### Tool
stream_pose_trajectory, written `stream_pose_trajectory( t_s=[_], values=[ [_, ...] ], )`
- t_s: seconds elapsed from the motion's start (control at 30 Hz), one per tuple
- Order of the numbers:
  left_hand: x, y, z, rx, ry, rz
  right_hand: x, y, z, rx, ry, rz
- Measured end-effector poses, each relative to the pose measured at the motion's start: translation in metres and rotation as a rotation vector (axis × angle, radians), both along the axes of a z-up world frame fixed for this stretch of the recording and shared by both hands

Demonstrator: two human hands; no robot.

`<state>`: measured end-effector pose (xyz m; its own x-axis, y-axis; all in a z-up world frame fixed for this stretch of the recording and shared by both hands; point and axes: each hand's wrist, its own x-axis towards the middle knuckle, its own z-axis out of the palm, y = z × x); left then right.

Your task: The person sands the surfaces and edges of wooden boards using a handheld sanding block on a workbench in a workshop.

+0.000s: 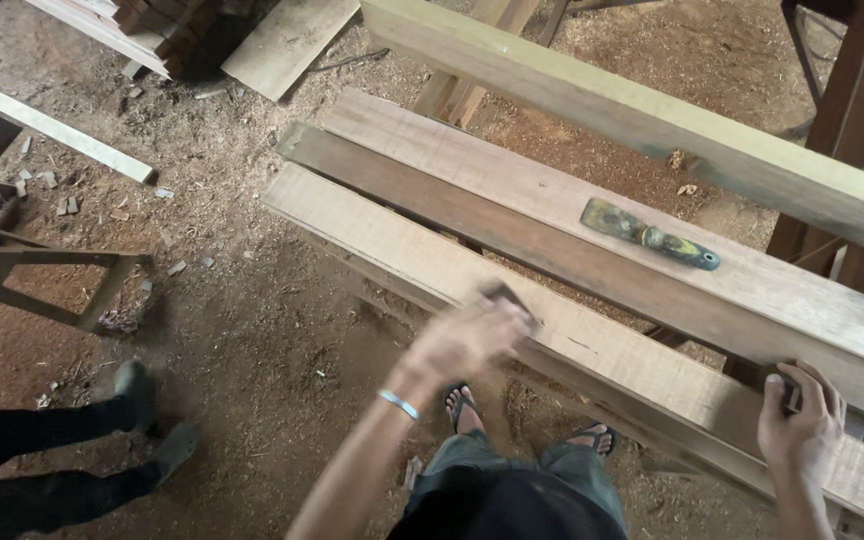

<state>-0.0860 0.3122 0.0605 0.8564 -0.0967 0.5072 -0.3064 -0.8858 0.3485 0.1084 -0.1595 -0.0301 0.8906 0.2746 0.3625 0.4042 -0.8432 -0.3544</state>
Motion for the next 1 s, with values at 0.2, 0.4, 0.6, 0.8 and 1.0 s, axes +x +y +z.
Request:
stream_pose_trajectory(
  t_s=[0.2, 0.4, 0.6, 0.8, 1.0],
  values=[
    [-0.009, 0.085, 0.011, -0.210, 0.030, 0.795, -0.001, 0.000, -0.002, 0.012, -0.011, -0.002],
    [0.010, -0.032, 0.025, -1.316, 0.769, 0.665, 0.000, -0.004, -0.005, 0.011, -0.014, 0.017],
    [-0.003, 0.027, -0.006, 0.038, 0.416, 0.062, 0.002, -0.004, -0.004, -0.070, 0.031, -0.037],
    [-0.002, 0.101, -0.005, -0.090, 0.041, 0.865, 0.002, -0.003, -0.006, 0.000, 0.003, -0.001],
    [0.033, -0.019, -0.020, -0.253, 0.309, 0.456, 0.008, -0.017, -0.020, -0.012, -0.075, 0.050]
  ],
)
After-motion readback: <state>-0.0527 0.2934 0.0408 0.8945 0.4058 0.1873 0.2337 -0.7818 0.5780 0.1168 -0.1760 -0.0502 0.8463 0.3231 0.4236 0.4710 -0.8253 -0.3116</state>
